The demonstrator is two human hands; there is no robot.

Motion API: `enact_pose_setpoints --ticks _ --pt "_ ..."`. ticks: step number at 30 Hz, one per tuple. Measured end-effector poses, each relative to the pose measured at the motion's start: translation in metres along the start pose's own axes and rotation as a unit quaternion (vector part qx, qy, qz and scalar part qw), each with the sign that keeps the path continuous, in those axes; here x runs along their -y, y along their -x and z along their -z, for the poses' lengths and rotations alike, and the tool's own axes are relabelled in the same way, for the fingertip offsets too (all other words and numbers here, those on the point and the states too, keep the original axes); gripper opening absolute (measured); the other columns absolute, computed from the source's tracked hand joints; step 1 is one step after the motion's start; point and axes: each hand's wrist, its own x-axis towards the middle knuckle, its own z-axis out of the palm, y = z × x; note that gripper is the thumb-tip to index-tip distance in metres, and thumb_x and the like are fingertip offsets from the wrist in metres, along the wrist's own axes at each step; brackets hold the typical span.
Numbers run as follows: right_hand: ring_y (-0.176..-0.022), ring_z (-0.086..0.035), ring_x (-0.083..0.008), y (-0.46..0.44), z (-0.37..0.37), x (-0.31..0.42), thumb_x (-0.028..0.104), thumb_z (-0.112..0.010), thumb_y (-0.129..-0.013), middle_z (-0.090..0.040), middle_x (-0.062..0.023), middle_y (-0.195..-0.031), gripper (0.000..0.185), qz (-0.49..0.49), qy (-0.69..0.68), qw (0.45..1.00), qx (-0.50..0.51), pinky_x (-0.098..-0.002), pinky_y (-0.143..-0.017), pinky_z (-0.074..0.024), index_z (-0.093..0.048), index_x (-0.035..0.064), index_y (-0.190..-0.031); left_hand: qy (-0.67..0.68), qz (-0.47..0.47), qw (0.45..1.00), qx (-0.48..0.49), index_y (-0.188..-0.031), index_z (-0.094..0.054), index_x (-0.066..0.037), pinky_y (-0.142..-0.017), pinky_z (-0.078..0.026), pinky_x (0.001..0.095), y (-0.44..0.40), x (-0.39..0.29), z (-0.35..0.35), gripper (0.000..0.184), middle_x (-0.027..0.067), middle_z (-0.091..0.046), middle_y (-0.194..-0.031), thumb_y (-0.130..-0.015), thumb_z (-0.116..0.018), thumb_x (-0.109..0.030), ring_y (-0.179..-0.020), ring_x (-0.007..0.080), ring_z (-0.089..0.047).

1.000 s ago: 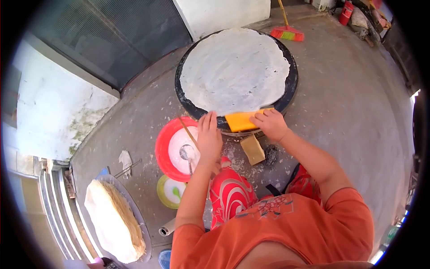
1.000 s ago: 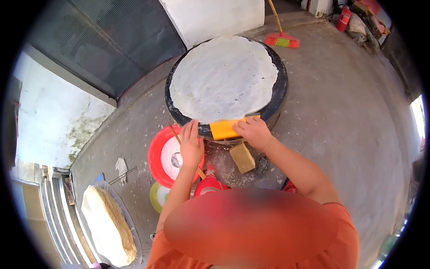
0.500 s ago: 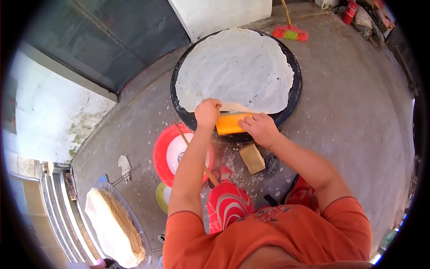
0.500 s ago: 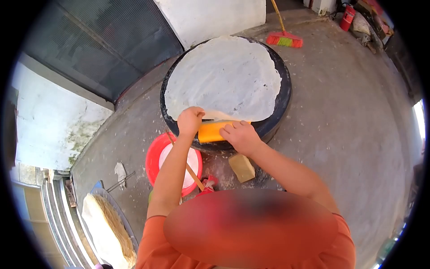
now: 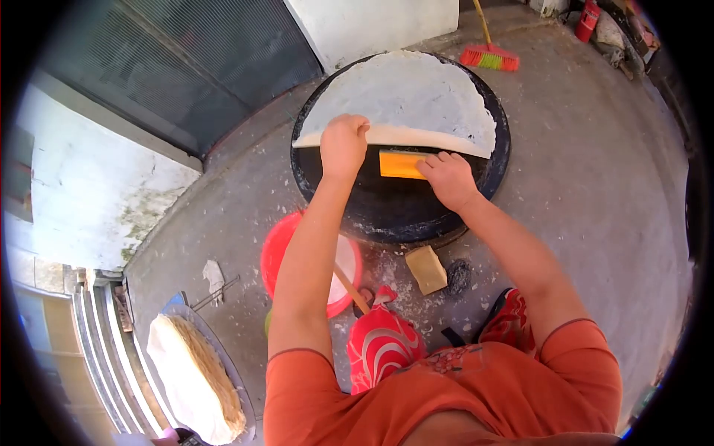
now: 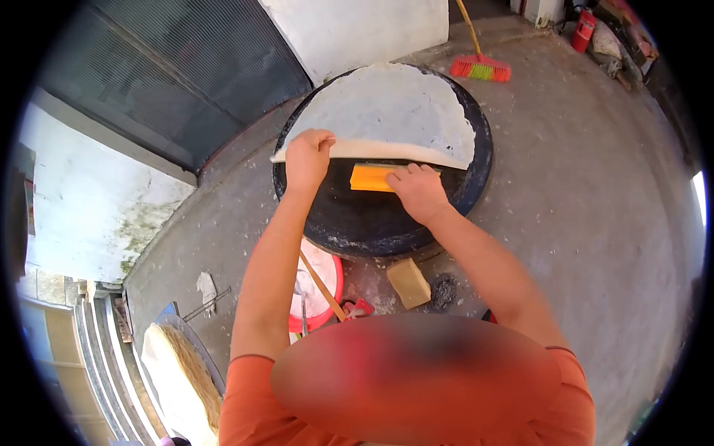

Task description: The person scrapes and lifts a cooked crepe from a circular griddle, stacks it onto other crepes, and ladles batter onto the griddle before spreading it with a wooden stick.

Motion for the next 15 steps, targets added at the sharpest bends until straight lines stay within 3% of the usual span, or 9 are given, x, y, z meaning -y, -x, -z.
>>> enact_pose_setpoints --ticks 2,4,7,12,15 --pt "-0.069 -0.053 -0.0198 0.003 0.013 0.005 0.014 -0.051 -0.070 -0.052 -0.0021 -0.071 0.010 0.002 0.016 1.000 0.010 -0.0319 -0.062 -0.0424 -0.054 0.0119 -0.079 -0.007 -0.020 1.000 -0.012 -0.074 -0.062 -0.005 -0.068 -0.046 0.0374 -0.009 -0.016 0.013 0.007 0.0128 -0.058 -0.074 -0.068 -0.059 -0.002 -0.077 0.0315 -0.056" --pt "-0.070 -0.052 -0.0191 0.016 0.031 0.025 0.014 -0.051 -0.069 -0.052 -0.0013 -0.072 0.016 0.052 -0.045 0.997 0.044 -0.0310 -0.063 -0.0416 -0.055 0.0122 -0.084 0.005 -0.100 0.991 -0.086 -0.077 -0.063 -0.003 -0.069 -0.046 0.0349 -0.011 -0.031 0.021 0.008 0.0108 -0.060 -0.077 -0.070 -0.059 -0.001 -0.077 0.0288 -0.057" --pt "-0.069 -0.052 -0.0166 0.037 0.053 0.047 0.014 -0.052 -0.068 -0.053 0.0004 -0.077 0.027 0.111 -0.071 0.990 0.055 -0.0300 -0.061 -0.0409 -0.058 0.0120 -0.095 -0.011 -0.149 0.985 -0.091 -0.079 -0.061 -0.004 -0.069 -0.047 0.0355 0.003 -0.047 0.033 0.014 0.0094 -0.059 -0.082 -0.066 -0.057 0.002 -0.081 0.0279 -0.056" --pt "-0.069 -0.052 -0.0168 0.070 0.098 0.057 0.014 -0.061 -0.061 -0.056 0.0009 -0.079 0.034 0.081 -0.162 0.977 0.110 -0.0309 -0.059 -0.0416 -0.060 0.0140 -0.095 -0.053 -0.195 0.975 -0.094 -0.087 -0.059 -0.003 -0.075 -0.048 0.0367 0.068 -0.037 0.032 0.024 0.0107 -0.057 -0.091 -0.064 -0.055 0.001 -0.089 0.0292 -0.056" --pt "-0.066 -0.053 -0.0189 0.088 0.117 0.052 0.013 -0.065 -0.057 -0.057 -0.0001 -0.076 0.037 0.042 -0.236 0.959 0.154 -0.0321 -0.057 -0.0419 -0.061 0.0154 -0.094 -0.059 -0.177 0.982 -0.042 -0.091 -0.059 -0.001 -0.077 -0.048 0.0374 0.122 -0.031 0.029 0.027 0.0117 -0.057 -0.093 -0.064 -0.054 0.001 -0.092 0.0304 -0.055"
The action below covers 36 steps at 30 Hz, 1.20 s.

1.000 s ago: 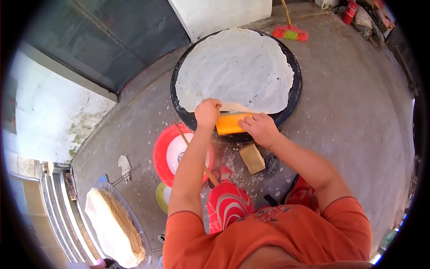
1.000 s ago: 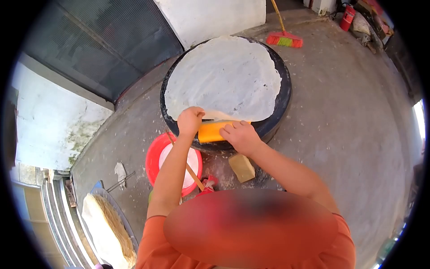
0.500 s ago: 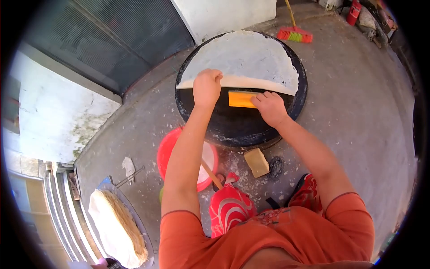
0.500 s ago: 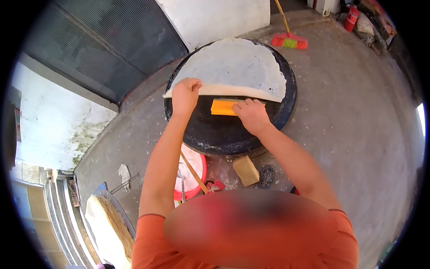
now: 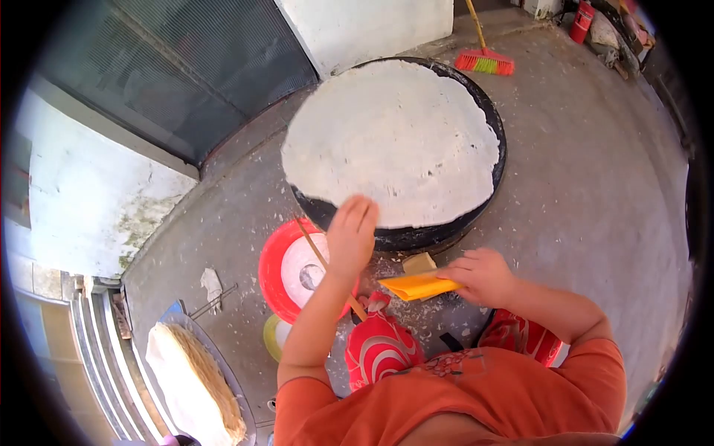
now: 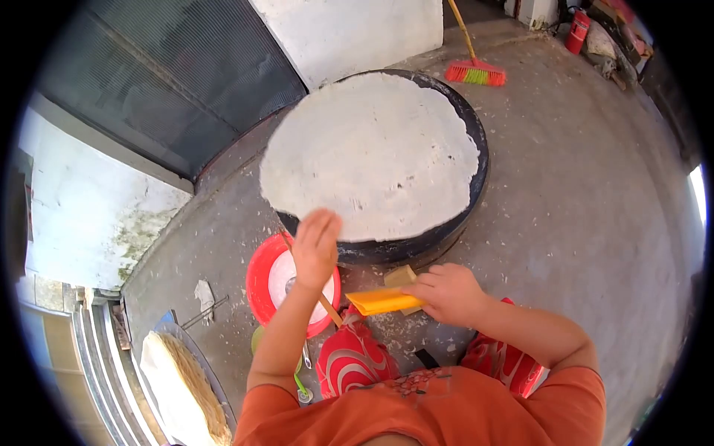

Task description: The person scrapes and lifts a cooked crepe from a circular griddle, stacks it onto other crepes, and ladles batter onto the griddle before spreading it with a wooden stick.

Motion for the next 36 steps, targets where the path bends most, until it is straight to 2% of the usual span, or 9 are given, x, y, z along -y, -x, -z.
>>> enact_pose_setpoints --ticks 9,12,14,16,18,20,24,29,36 --pt "-0.078 -0.059 -0.0193 0.040 0.022 0.007 0.012 -0.062 -0.075 -0.061 -0.0056 -0.089 0.032 -0.261 -0.244 0.934 -0.013 -0.0280 -0.070 -0.0463 -0.055 0.0088 -0.106 -0.037 0.251 0.964 0.077 -0.110 -0.054 0.000 -0.083 -0.044 0.0414 0.124 -0.010 0.011 0.046 0.0191 -0.041 -0.124 -0.065 -0.061 -0.002 -0.101 0.0347 -0.051" --pt "-0.090 -0.051 -0.0109 0.029 0.022 0.002 0.008 -0.051 -0.079 -0.053 0.0012 -0.102 0.030 -0.319 -0.584 0.738 -0.112 -0.0250 -0.079 -0.0411 -0.048 0.0013 -0.109 0.210 0.611 0.763 0.011 -0.107 -0.056 0.002 -0.075 -0.046 0.0367 0.143 0.041 -0.005 0.039 0.0161 -0.051 -0.109 -0.069 -0.062 -0.005 -0.090 0.0271 -0.056" --pt "-0.086 -0.052 -0.0114 0.021 0.026 0.002 0.007 -0.049 -0.080 -0.055 -0.0017 -0.096 0.027 -0.344 -0.577 0.734 -0.104 -0.0261 -0.076 -0.0421 -0.050 0.0010 -0.106 0.363 0.766 0.530 -0.041 -0.104 -0.057 0.004 -0.069 -0.047 0.0336 0.141 0.070 -0.013 0.035 0.0140 -0.058 -0.100 -0.072 -0.062 -0.007 -0.083 0.0220 -0.059" --pt "-0.083 -0.054 -0.0118 0.017 0.023 -0.004 0.006 -0.047 -0.080 -0.057 -0.0045 -0.091 0.024 -0.370 -0.570 0.727 -0.100 -0.0273 -0.073 -0.0431 -0.052 0.0007 -0.102 0.261 0.694 0.664 -0.092 -0.091 -0.063 0.002 -0.060 -0.047 0.0309 0.124 0.084 -0.010 0.024 0.0081 -0.063 -0.079 -0.069 -0.064 -0.007 -0.065 0.0198 -0.059" --pt "-0.076 -0.056 -0.0138 0.011 0.017 -0.013 0.011 -0.052 -0.079 -0.061 -0.0067 -0.088 0.022 -0.258 -0.305 0.912 -0.090 -0.0255 -0.066 -0.0432 -0.057 0.0003 -0.098 0.149 0.570 0.804 -0.081 -0.081 -0.064 0.002 -0.054 -0.044 0.0317 0.084 0.098 0.020 0.017 0.0084 -0.063 -0.068 -0.070 -0.063 -0.011 -0.056 0.0174 -0.056" --pt "-0.074 -0.058 -0.0204 -0.019 0.027 0.004 0.013 -0.052 -0.081 -0.059 -0.0147 -0.084 0.021 -0.243 -0.232 0.934 -0.120 -0.0294 -0.064 -0.0435 -0.058 -0.0004 -0.096 0.024 0.452 0.892 -0.002 -0.081 -0.062 0.003 -0.053 -0.043 0.0304 0.031 0.107 0.065 0.019 0.0096 -0.060 -0.063 -0.071 -0.063 -0.014 -0.056 0.0136 -0.055" --pt "-0.085 -0.058 -0.0323 -0.094 0.041 0.026 0.021 -0.061 -0.078 -0.060 -0.0202 -0.094 0.039 -0.157 -0.116 0.965 -0.175 -0.0331 -0.072 -0.0456 -0.053 0.0029 -0.113 0.073 0.275 0.959 -0.007 -0.074 -0.057 0.001 -0.054 -0.041 0.0353 -0.044 0.087 0.175 0.015 0.0169 -0.056 -0.069 -0.072 -0.063 -0.013 -0.059 0.0329 -0.052" --pt "-0.083 -0.058 -0.0245 -0.203 0.065 0.060 0.020 -0.070 -0.071 -0.051 -0.0161 -0.121 0.075 -0.038 0.012 0.935 -0.352 -0.0324 -0.079 -0.0439 -0.031 0.0099 -0.133 0.055 0.169 0.984 -0.003 -0.075 -0.057 0.002 -0.055 -0.040 0.0307 -0.059 0.015 0.324 0.006 0.0122 -0.053 -0.068 -0.072 -0.062 -0.002 -0.060 0.0268 -0.050" --pt "-0.084 -0.058 -0.0311 -0.295 0.038 0.102 0.018 -0.065 -0.072 -0.063 -0.0124 -0.092 0.030 -0.005 -0.132 0.970 -0.205 -0.0357 -0.072 -0.0452 -0.060 0.0084 -0.099 -0.114 0.267 0.955 -0.062 -0.079 -0.062 -0.002 -0.056 -0.041 0.0315 0.054 0.061 0.418 0.008 0.0108 -0.057 -0.069 -0.072 -0.063 -0.007 -0.062 0.0256 -0.052"
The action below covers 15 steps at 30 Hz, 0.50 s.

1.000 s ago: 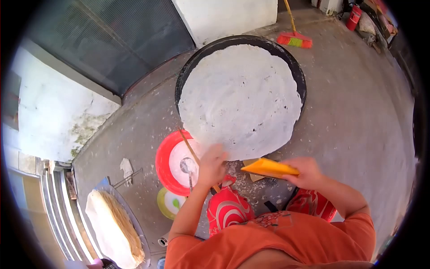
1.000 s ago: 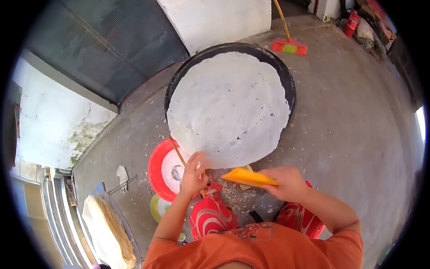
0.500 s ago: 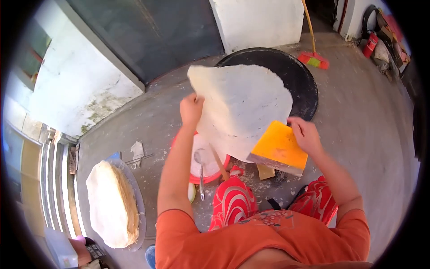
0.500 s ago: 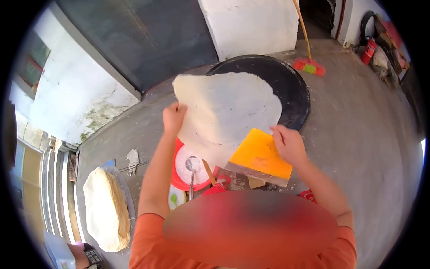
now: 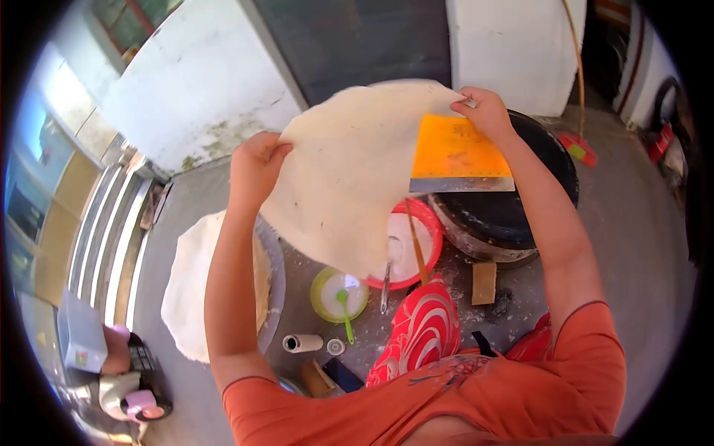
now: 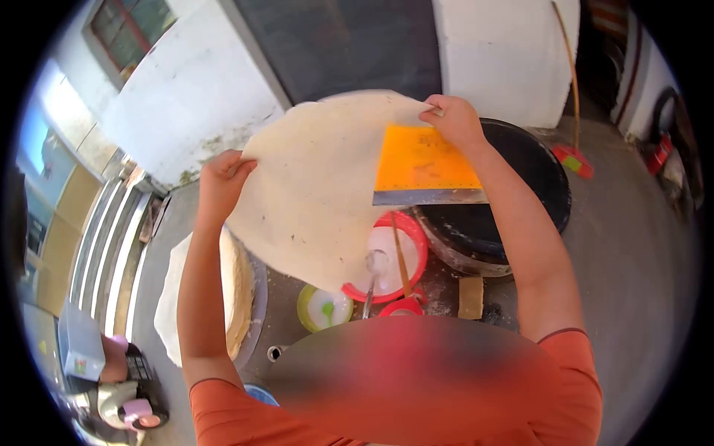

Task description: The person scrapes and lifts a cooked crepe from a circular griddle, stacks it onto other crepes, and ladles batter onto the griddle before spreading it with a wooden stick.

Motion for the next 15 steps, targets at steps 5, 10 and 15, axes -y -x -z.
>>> enact_pose_setpoints --ticks 5,10,15 --pt "-0.068 -0.056 -0.0289 -0.027 -0.042 0.127 0.024 -0.062 -0.077 -0.061 -0.0111 -0.074 0.020 0.167 0.095 0.981 -0.007 -0.0328 -0.063 -0.0436 -0.058 0.0053 -0.082 -0.123 0.158 0.978 -0.064 -0.075 -0.066 -0.006 -0.055 -0.043 0.0337 0.017 0.112 0.041 0.014 0.0110 -0.059 -0.063 -0.071 -0.065 -0.020 -0.058 0.0262 -0.056" --pt "-0.072 -0.059 -0.0297 -0.029 -0.047 0.283 0.014 -0.059 -0.075 -0.061 -0.0128 -0.077 0.011 0.384 -0.022 0.910 -0.155 -0.0357 -0.063 -0.0466 -0.061 0.0063 -0.083 -0.050 0.147 0.940 -0.305 -0.076 -0.064 -0.001 -0.058 -0.038 0.0212 0.047 0.112 0.184 0.016 0.0003 -0.064 -0.070 -0.076 -0.067 -0.016 -0.061 0.0057 -0.045" --pt "-0.077 -0.060 -0.0253 0.047 -0.103 0.335 0.017 -0.057 -0.076 -0.063 -0.0071 -0.088 0.014 0.439 -0.122 0.885 -0.098 -0.0354 -0.063 -0.0481 -0.064 0.0156 -0.088 -0.097 0.165 0.872 -0.451 -0.102 -0.060 0.003 -0.080 -0.045 0.0253 0.195 0.071 0.258 0.023 0.0096 -0.062 -0.099 -0.080 -0.056 0.000 -0.089 0.0143 -0.057"
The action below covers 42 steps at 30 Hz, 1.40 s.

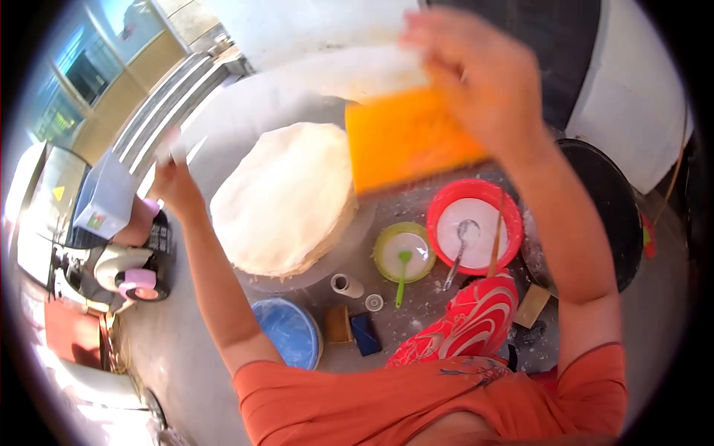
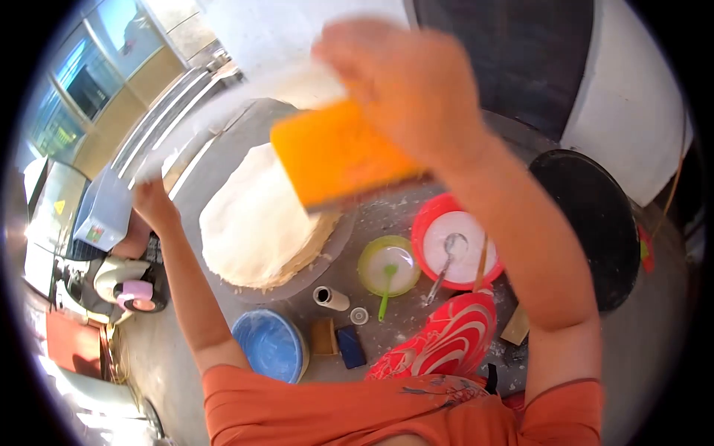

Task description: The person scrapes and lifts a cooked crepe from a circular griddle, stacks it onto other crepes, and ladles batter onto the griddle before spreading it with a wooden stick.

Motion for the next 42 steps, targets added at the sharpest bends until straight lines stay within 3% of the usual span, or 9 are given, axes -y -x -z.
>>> enact_pose_setpoints --ticks 7,28,32,34,36,38,39,40,42 --pt "-0.091 -0.058 -0.0297 0.138 -0.093 0.054 0.010 -0.061 -0.075 -0.053 -0.0108 -0.117 0.041 -0.193 -0.186 0.929 0.255 -0.0367 -0.074 -0.0488 -0.053 0.0161 -0.115 -0.159 0.005 0.976 0.150 -0.094 -0.065 0.000 -0.096 -0.037 0.0333 0.140 0.113 0.128 0.046 0.0103 -0.060 -0.103 -0.065 -0.036 0.019 -0.114 0.0239 -0.047" --pt "-0.087 -0.059 -0.0168 0.283 0.013 -0.079 0.009 -0.062 -0.079 -0.062 -0.0101 -0.098 0.028 -0.540 -0.065 0.818 0.187 -0.0237 -0.074 -0.0458 -0.059 0.0034 -0.106 -0.462 0.058 0.814 0.348 -0.087 -0.068 -0.010 -0.092 -0.040 0.0356 0.144 0.205 0.171 0.023 0.0066 -0.061 -0.105 -0.075 -0.049 -0.002 -0.112 0.0277 -0.047" --pt "-0.087 -0.057 -0.0136 0.273 0.006 -0.073 0.032 -0.051 -0.089 -0.061 -0.0067 -0.097 0.035 -0.721 -0.082 0.677 0.123 -0.0247 -0.077 -0.0433 -0.059 0.0010 -0.103 -0.516 0.049 0.740 0.428 -0.092 -0.067 -0.013 -0.092 -0.039 0.0351 0.132 0.200 0.171 0.025 0.0055 -0.059 -0.109 -0.076 -0.050 -0.006 -0.114 0.0259 -0.045" --pt "-0.092 -0.056 -0.0159 0.224 0.004 -0.040 0.034 -0.050 -0.089 -0.061 -0.0070 -0.102 0.038 -0.874 -0.158 0.456 0.054 -0.0256 -0.079 -0.0424 -0.057 0.0024 -0.108 -0.542 0.032 0.704 0.457 -0.093 -0.067 -0.013 -0.091 -0.040 0.0352 0.121 0.174 0.164 0.025 0.0063 -0.059 -0.110 -0.075 -0.050 -0.007 -0.114 0.0264 -0.046" --pt "-0.095 -0.056 -0.0168 0.228 -0.002 -0.033 0.033 -0.050 -0.089 -0.059 -0.0068 -0.105 0.037 -0.856 -0.263 0.431 0.106 -0.0268 -0.082 -0.0419 -0.055 0.0034 -0.111 -0.610 -0.093 0.670 0.414 -0.094 -0.066 -0.011 -0.089 -0.040 0.0367 0.127 0.129 0.137 0.026 0.0089 -0.058 -0.110 -0.074 -0.050 -0.006 -0.110 0.0283 -0.048" --pt "-0.098 -0.055 -0.0177 0.234 -0.018 -0.023 0.031 -0.050 -0.089 -0.058 -0.0065 -0.109 0.037 -0.827 -0.367 0.394 0.160 -0.0280 -0.085 -0.0414 -0.053 0.0044 -0.114 -0.365 0.009 0.859 0.359 -0.103 -0.061 -0.008 -0.081 -0.044 0.0350 0.164 0.104 0.099 0.036 0.0104 -0.059 -0.104 -0.069 -0.056 0.002 -0.097 0.0270 -0.053" --pt "-0.099 -0.055 -0.0179 0.239 -0.031 -0.016 0.029 -0.049 -0.089 -0.058 -0.0060 -0.110 0.036 -0.771 -0.469 0.406 0.141 -0.0294 -0.087 -0.0411 -0.051 0.0049 -0.116 -0.119 0.240 0.880 0.393 -0.114 -0.054 -0.009 -0.071 -0.047 0.0290 0.183 0.083 0.076 0.046 0.0101 -0.060 -0.098 -0.070 -0.063 0.000 -0.086 0.0184 -0.057" --pt "-0.101 -0.054 -0.0182 0.243 -0.044 -0.009 0.026 -0.049 -0.089 -0.057 -0.0055 -0.112 0.035 -0.706 -0.564 0.411 0.119 -0.0308 -0.089 -0.0407 -0.049 0.0054 -0.117 0.004 0.454 0.772 0.444 -0.127 -0.042 -0.011 -0.066 -0.047 0.0239 0.185 0.027 0.051 0.062 0.0098 -0.057 -0.103 -0.071 -0.069 -0.004 -0.080 0.0115 -0.056" --pt "-0.103 -0.053 -0.0180 0.229 -0.068 0.021 0.023 -0.049 -0.089 -0.055 -0.0045 -0.115 0.034 -0.695 -0.588 0.400 0.108 -0.0330 -0.091 -0.0402 -0.047 0.0065 -0.118 0.267 0.449 0.740 0.423 -0.134 -0.031 -0.011 -0.062 -0.047 0.0235 0.234 0.002 0.022 0.071 0.0088 -0.058 -0.091 -0.073 -0.067 -0.003 -0.071 0.0112 -0.056"
